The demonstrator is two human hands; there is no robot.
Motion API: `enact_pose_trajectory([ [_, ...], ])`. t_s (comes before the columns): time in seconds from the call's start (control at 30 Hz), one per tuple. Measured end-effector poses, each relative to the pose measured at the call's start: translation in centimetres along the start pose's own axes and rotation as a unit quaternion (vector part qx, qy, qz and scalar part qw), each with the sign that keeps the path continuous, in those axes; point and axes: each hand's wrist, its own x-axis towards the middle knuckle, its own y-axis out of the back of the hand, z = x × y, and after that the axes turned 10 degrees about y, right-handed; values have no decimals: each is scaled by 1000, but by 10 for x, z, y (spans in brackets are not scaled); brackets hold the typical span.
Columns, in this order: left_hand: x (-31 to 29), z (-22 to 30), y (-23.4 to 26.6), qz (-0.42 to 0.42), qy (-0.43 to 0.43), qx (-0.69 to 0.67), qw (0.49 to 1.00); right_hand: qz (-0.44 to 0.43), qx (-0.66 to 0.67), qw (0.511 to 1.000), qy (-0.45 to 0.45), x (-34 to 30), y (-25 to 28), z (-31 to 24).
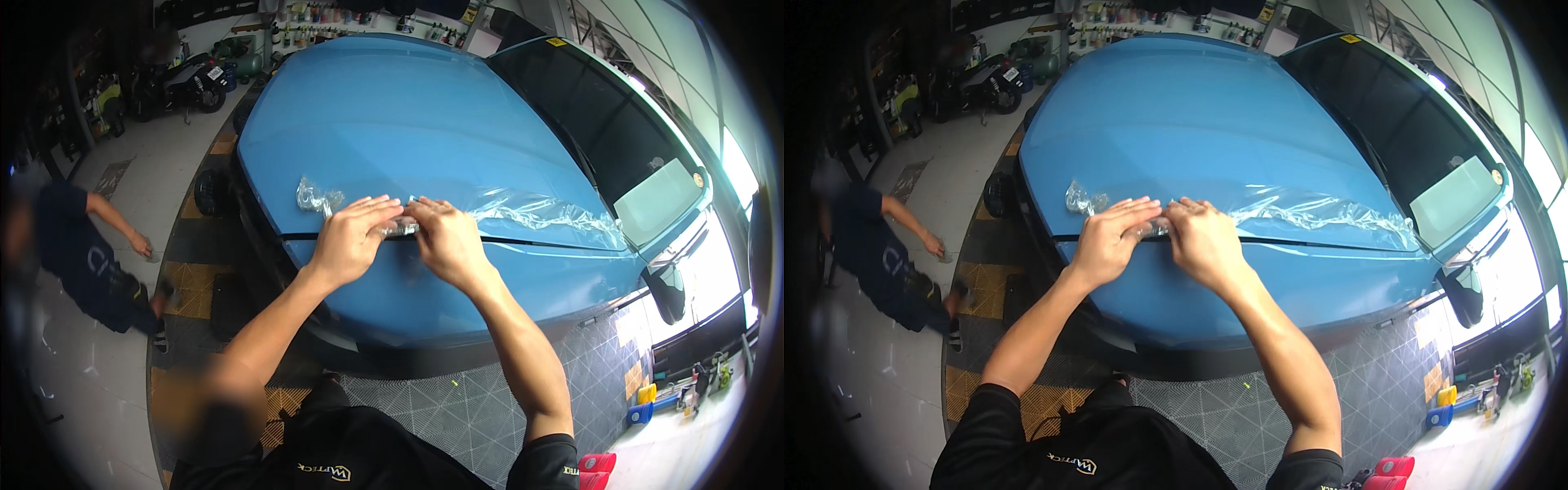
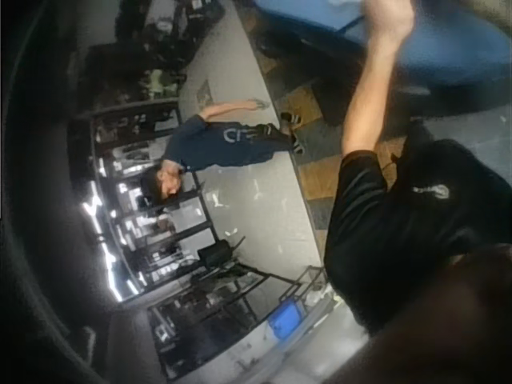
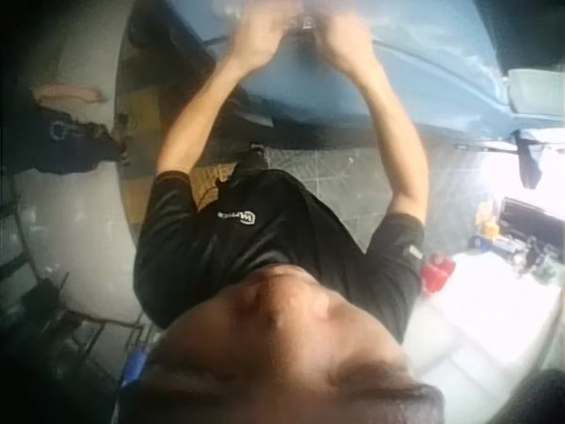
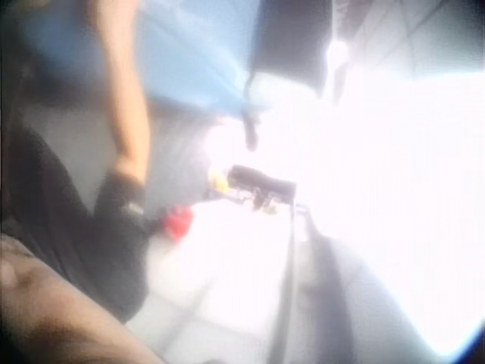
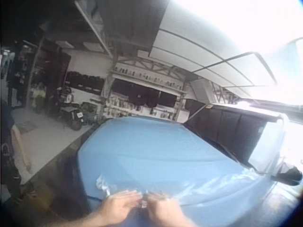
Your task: The person uses a utility knife to score a line on the blue car hood, then peels off a strip of clear protective film along the scored line. The removed film is gathered and held in hand.
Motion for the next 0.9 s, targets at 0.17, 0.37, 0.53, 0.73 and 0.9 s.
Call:
enact_pose_trajectory([
  [0.17,-3,-5,1,-28,-25,77,996,47,28,998,4,-7,-10,-2],
  [0.37,-4,-4,25,82,29,175,981,84,64,994,12,-4,-8,-4],
  [0.53,23,-23,63,-98,93,301,944,73,117,989,-58,6,-17,1],
  [0.73,24,-17,35,66,202,333,919,189,69,976,79,0,-39,20],
  [0.9,6,37,4,116,302,392,861,201,98,971,78,0,-41,23],
])
